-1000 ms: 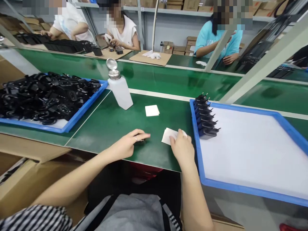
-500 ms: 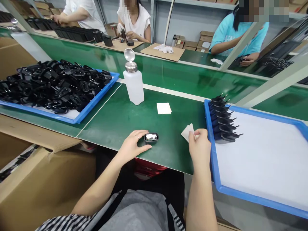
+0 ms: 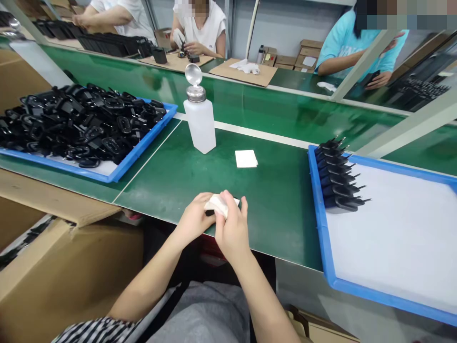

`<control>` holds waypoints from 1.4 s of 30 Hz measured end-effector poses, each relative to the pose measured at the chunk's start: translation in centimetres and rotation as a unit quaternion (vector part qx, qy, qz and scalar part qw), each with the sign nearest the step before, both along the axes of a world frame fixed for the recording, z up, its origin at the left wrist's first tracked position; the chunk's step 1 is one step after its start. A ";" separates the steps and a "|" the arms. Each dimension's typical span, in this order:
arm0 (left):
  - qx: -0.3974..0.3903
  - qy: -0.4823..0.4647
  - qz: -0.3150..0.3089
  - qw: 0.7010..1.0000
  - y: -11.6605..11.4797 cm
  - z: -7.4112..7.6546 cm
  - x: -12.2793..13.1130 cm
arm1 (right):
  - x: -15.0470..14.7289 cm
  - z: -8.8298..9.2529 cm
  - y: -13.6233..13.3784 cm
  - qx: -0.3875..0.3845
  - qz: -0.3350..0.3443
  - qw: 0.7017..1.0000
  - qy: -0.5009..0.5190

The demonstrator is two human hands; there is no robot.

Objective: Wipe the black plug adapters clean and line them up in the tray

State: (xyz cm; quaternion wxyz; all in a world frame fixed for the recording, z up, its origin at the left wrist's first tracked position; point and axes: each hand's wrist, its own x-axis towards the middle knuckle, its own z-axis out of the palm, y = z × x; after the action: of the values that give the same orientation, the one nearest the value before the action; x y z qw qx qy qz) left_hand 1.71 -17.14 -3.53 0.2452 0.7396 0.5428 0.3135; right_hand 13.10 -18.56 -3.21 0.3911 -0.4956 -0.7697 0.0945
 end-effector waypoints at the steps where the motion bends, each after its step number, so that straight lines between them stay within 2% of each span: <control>1: -0.001 -0.002 0.000 1.000 0.0 0.0 0.0 | 0.1 0.0 -0.1 0.000 0.014 1.000 0.001; 3: 0.002 -0.005 -0.003 1.000 0.0 -0.1 0.0 | 0.8 -0.1 -0.2 -0.013 0.026 0.999 0.012; 5: 0.009 -0.006 -0.006 1.000 0.1 -0.3 -0.1 | 2.1 -0.4 -0.2 -0.036 0.009 0.999 0.030; 9: 0.025 0.006 0.000 1.000 0.2 -0.5 -0.1 | 5.0 -0.6 0.0 -0.116 -0.102 0.979 0.130; 12: 0.033 0.015 0.005 0.999 0.2 -0.5 -0.1 | 6.1 0.1 0.2 -0.144 -0.199 0.952 0.182; 14: 0.032 0.016 0.008 0.999 0.2 -0.5 -0.1 | 6.0 0.8 0.4 -0.152 -0.225 0.945 0.183; 17: 0.029 0.011 0.009 0.999 0.2 -0.6 -0.1 | 4.8 1.3 0.8 -0.140 -0.193 0.952 0.191; 20: 0.032 0.005 0.004 0.999 0.2 -0.6 -0.1 | 2.9 1.1 1.2 -0.098 -0.135 0.971 0.169; 24: 0.030 -0.001 -0.001 1.000 0.0 -0.4 -0.1 | 1.4 0.5 1.3 -0.016 -0.011 0.999 0.029; 26: 0.027 0.000 -0.001 1.000 0.0 -0.3 -0.1 | 1.7 0.3 1.4 0.027 0.011 0.999 -0.043; 29: 0.032 0.005 -0.007 0.999 0.1 -0.3 -0.2 | 3.0 0.0 1.4 0.072 -0.006 0.994 -0.085; 31: 0.037 0.007 -0.008 0.999 0.1 -0.5 -0.1 | 4.1 -0.1 1.5 0.070 -0.028 0.994 -0.074; 34: 0.031 0.012 0.003 0.999 0.0 -0.6 0.1 | 5.5 -0.3 1.7 -0.007 -0.103 0.994 0.023; 36: 0.020 0.024 -0.006 0.999 -0.1 -0.4 -0.1 | 6.3 -0.4 1.8 -0.080 -0.157 0.980 0.095; 38: 0.012 0.048 -0.009 0.999 -0.1 0.2 -1.2 | 7.0 -0.7 1.9 -0.117 -0.197 0.967 0.113; 40: 0.015 0.088 0.047 0.995 0.4 1.1 -3.4 | 7.4 -1.0 1.8 -0.104 -0.217 0.966 0.096; 42: 0.019 0.148 0.185 0.971 1.0 2.3 -6.9 | 7.5 -1.1 1.7 -0.081 -0.208 0.972 0.078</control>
State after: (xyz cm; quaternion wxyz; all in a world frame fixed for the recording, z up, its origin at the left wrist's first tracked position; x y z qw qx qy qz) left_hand -5.15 -16.10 -1.24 0.0859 0.6686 0.6947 0.2511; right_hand 20.61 -16.82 -4.35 0.4199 -0.6661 -0.6062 0.1115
